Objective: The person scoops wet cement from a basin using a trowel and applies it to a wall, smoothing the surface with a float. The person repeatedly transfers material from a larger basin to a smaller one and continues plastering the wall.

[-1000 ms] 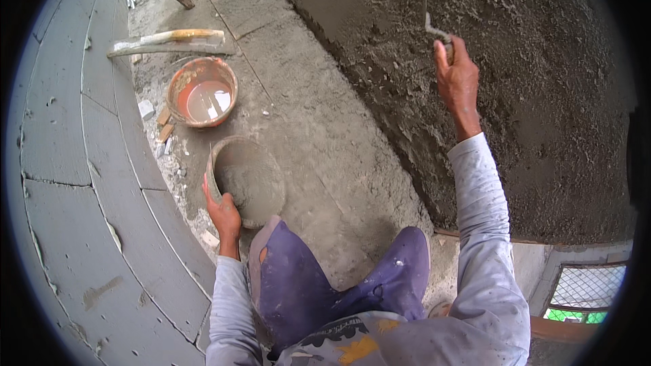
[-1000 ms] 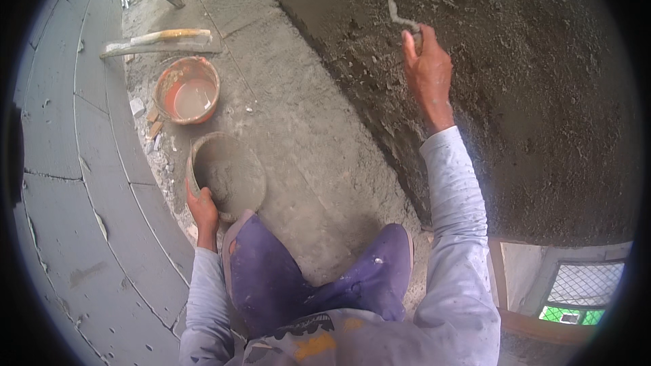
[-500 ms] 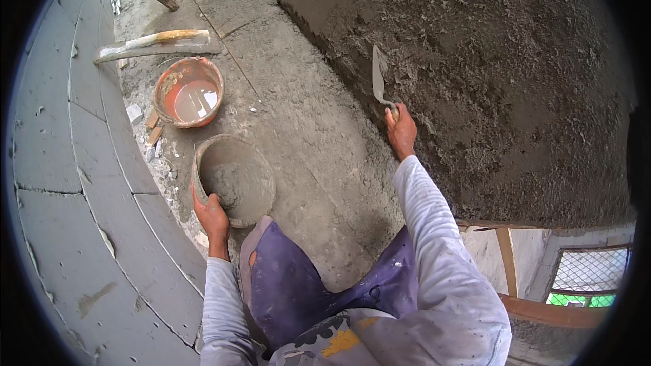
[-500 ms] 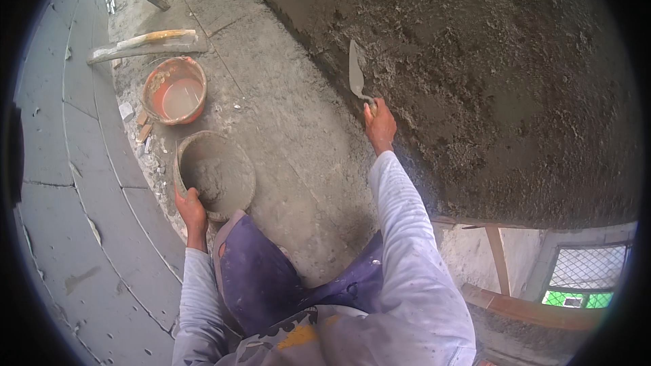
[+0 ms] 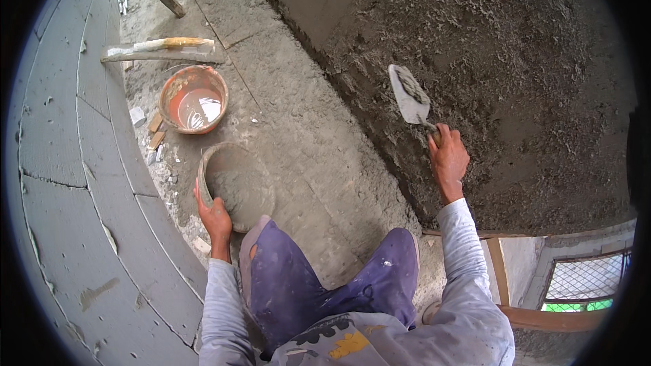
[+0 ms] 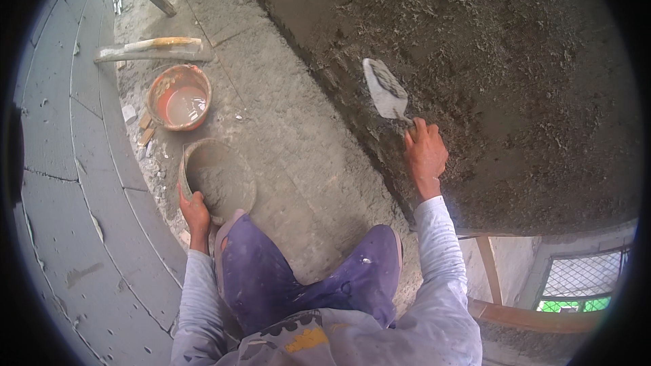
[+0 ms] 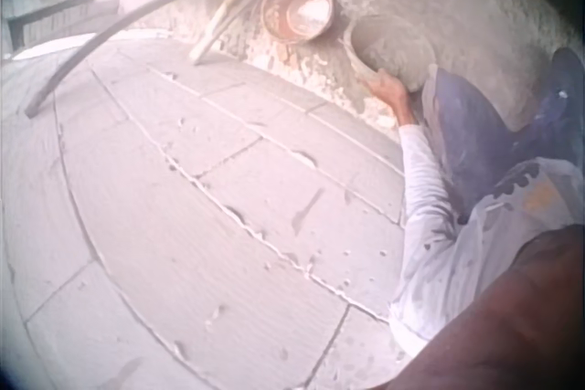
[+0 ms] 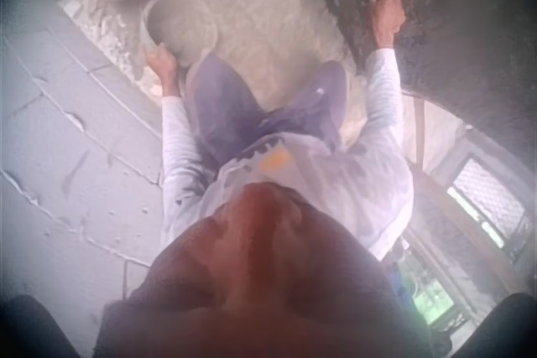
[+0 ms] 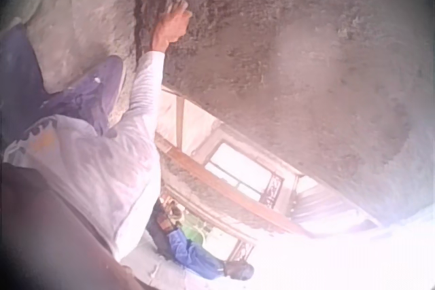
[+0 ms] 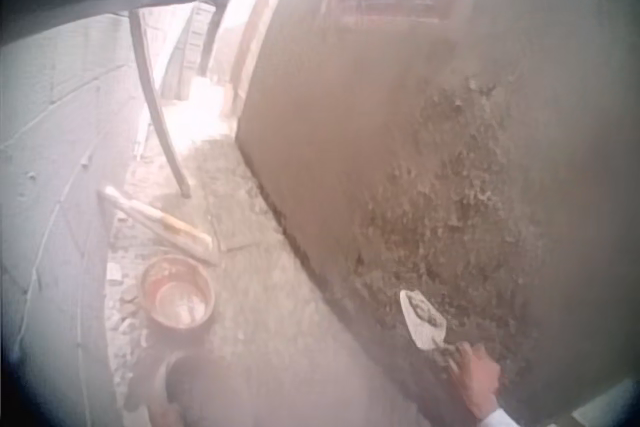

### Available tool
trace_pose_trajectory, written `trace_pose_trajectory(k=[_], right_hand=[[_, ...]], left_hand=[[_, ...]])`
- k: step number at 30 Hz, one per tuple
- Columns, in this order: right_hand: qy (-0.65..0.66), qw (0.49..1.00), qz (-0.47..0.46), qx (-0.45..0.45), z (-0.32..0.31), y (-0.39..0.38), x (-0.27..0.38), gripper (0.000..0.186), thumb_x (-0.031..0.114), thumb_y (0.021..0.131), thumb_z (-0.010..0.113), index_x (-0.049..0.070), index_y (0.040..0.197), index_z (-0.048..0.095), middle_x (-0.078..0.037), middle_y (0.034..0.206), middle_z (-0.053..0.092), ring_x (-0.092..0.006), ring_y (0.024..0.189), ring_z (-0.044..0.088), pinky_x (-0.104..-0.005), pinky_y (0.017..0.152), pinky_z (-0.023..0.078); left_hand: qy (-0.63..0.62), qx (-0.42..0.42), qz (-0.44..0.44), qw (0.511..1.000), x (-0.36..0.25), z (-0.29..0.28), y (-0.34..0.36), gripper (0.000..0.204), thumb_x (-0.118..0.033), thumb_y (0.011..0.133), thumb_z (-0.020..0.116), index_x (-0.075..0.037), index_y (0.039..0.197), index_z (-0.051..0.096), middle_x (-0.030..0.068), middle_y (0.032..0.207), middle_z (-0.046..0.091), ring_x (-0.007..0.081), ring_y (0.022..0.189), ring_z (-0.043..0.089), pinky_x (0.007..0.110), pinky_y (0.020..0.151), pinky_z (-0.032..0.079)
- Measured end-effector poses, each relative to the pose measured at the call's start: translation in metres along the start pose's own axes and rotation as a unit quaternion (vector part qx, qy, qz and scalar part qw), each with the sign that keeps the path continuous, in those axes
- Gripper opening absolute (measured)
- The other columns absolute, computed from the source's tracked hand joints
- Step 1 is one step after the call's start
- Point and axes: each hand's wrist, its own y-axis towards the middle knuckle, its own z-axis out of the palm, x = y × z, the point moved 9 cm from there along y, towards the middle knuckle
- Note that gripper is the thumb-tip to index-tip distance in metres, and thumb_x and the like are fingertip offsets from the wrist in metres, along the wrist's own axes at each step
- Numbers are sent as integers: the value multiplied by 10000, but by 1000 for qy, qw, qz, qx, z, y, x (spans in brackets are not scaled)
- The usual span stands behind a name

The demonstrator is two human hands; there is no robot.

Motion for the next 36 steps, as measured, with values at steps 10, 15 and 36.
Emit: trace_pose_trajectory(k=[10, 15, 36], right_hand=[[478, 747, -116, 447, -3, 40, 192, 349, 402, 1049, 728, 87, 1199, 717, -72, 1026, 763, -213, 886, 722, -465, 752, 577], [178, 983, -48, 9, -4, 190, 136, 392, 446, 1098, 623, 108, 1293, 661, -189, 1025, 776, -381, 877, 751, -516, 741, 567], [232, 969, 79, 12, 159, 15, 8, 390, 396, 1067, 669, 132, 1350, 624, -217, 1152, 717, -450, 1056, 711, -543, 887, 557]], left_hand=[[9, 17, -18, 1000, -9, -14, 0, 745, -17, 885, 500, 41, 1624, 433, 231, 1660, 469, 354, 1607, 316, 398, 1306, 221], [-3, 30, -15, 999, -12, -2, 3, 739, -15, 889, 502, 54, 1622, 427, 224, 1641, 486, 337, 1572, 355, 385, 1290, 244], [-65, 41, -58, 995, 6, -7, -1, 721, -7, 908, 511, 107, 1612, 403, 198, 1560, 558, 266, 1424, 522, 332, 1227, 340]])
